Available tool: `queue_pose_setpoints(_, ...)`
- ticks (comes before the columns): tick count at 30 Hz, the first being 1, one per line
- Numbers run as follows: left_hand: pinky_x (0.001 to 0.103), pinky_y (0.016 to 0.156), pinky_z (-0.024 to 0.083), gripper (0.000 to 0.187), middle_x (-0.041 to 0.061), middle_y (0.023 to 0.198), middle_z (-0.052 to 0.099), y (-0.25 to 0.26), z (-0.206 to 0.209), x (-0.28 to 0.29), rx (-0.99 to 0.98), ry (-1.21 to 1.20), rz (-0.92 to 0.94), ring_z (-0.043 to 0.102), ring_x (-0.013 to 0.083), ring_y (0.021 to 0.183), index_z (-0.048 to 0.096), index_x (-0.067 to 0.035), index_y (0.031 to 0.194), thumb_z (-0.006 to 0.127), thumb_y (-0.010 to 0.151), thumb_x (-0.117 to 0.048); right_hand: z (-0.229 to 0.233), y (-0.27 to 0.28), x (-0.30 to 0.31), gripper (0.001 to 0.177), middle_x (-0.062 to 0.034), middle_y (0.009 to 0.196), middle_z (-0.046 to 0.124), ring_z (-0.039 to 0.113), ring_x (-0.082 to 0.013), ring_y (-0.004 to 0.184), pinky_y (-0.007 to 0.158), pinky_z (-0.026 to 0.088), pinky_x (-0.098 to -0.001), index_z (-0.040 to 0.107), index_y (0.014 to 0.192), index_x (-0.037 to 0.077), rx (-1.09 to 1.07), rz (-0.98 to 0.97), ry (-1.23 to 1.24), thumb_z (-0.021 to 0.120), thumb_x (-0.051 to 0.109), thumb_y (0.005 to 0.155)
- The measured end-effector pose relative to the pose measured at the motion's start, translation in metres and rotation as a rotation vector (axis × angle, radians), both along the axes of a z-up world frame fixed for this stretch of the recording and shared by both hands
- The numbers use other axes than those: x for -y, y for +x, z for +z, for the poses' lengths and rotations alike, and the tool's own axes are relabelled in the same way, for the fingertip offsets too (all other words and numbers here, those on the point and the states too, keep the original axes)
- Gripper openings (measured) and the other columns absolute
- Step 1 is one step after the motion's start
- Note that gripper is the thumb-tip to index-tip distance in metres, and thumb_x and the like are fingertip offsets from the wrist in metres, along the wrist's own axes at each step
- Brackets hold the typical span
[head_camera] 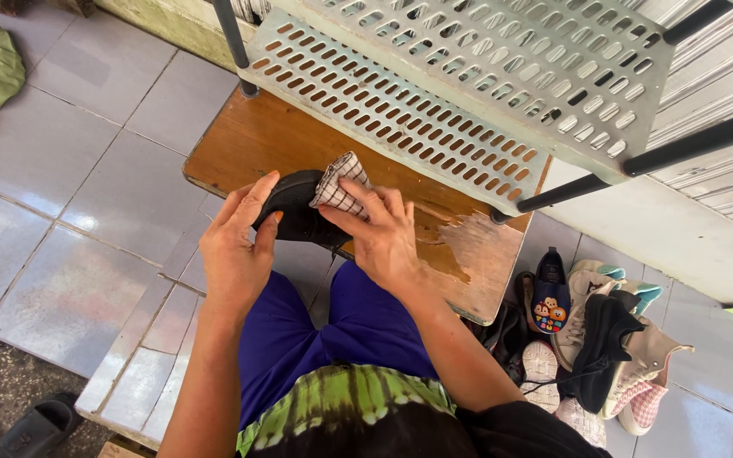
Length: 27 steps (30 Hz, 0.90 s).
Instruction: Cleaning a plastic shoe rack and a pair of black shoes using a damp cloth.
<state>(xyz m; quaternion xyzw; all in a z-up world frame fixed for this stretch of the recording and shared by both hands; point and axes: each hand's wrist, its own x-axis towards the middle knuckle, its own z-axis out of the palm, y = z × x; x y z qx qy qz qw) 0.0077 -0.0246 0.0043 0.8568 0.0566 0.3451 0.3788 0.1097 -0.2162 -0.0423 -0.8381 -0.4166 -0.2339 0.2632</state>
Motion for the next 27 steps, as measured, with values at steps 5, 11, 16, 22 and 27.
queue_pose_setpoints(5, 0.041, 0.09, 0.057, 0.047, 0.008, 0.114, 0.072, -0.003, -0.001, -0.003, 0.012, -0.023, -0.002, 0.071, 0.0312, 0.106, 0.069, -0.016, 0.135, 0.071, 0.092, 0.004, -0.07, 0.028, 0.022, 0.039, 0.0038, 0.135, 0.058, 0.049, -0.0252, 0.11, 0.077, 0.042, -0.04, 0.077, 0.099, 0.034, -0.039, -0.105, -0.019, 0.054, 0.005, 0.09)
queue_pose_setpoints(11, 0.041, 0.092, 0.056, 0.046, 0.01, 0.116, 0.073, -0.003, -0.005, -0.005, 0.03, -0.028, -0.007, 0.07, 0.0329, 0.108, 0.07, -0.015, 0.134, 0.071, 0.092, 0.004, -0.09, 0.037, 0.075, 0.038, 0.0033, 0.122, 0.058, 0.052, -0.0278, 0.107, 0.08, 0.049, -0.0473, 0.076, 0.102, 0.035, -0.247, -0.284, -0.219, 0.06, 0.005, 0.085)
queue_pose_setpoints(16, 0.043, 0.091, 0.056, 0.045, 0.013, 0.117, 0.073, 0.0, -0.006, -0.006, 0.039, -0.015, 0.0, 0.07, 0.0355, 0.107, 0.07, -0.011, 0.134, 0.071, 0.092, 0.006, -0.032, 0.018, 0.053, 0.049, -0.0008, 0.113, 0.058, 0.056, -0.0275, 0.103, 0.08, 0.051, -0.0456, 0.063, 0.115, 0.025, -0.268, -0.24, -0.078, 0.066, 0.002, 0.073)
queue_pose_setpoints(22, 0.041, 0.092, 0.056, 0.046, 0.011, 0.119, 0.072, 0.004, -0.005, -0.004, 0.02, 0.026, -0.002, 0.069, 0.0322, 0.11, 0.068, -0.012, 0.136, 0.07, 0.093, 0.004, -0.022, 0.005, 0.016, 0.056, 0.0039, 0.127, 0.067, 0.059, -0.0238, 0.113, 0.082, 0.046, -0.0344, 0.066, 0.128, 0.026, -0.123, 0.089, 0.069, 0.058, -0.002, 0.081)
queue_pose_setpoints(27, 0.041, 0.091, 0.056, 0.045, 0.012, 0.119, 0.073, 0.002, 0.001, -0.002, 0.033, 0.013, 0.002, 0.07, 0.0342, 0.109, 0.07, -0.012, 0.133, 0.071, 0.092, 0.005, -0.087, 0.026, 0.035, 0.054, 0.0038, 0.116, 0.063, 0.053, -0.0232, 0.104, 0.077, 0.05, -0.0397, 0.073, 0.123, 0.034, -0.18, -0.013, 0.008, 0.057, 0.001, 0.084)
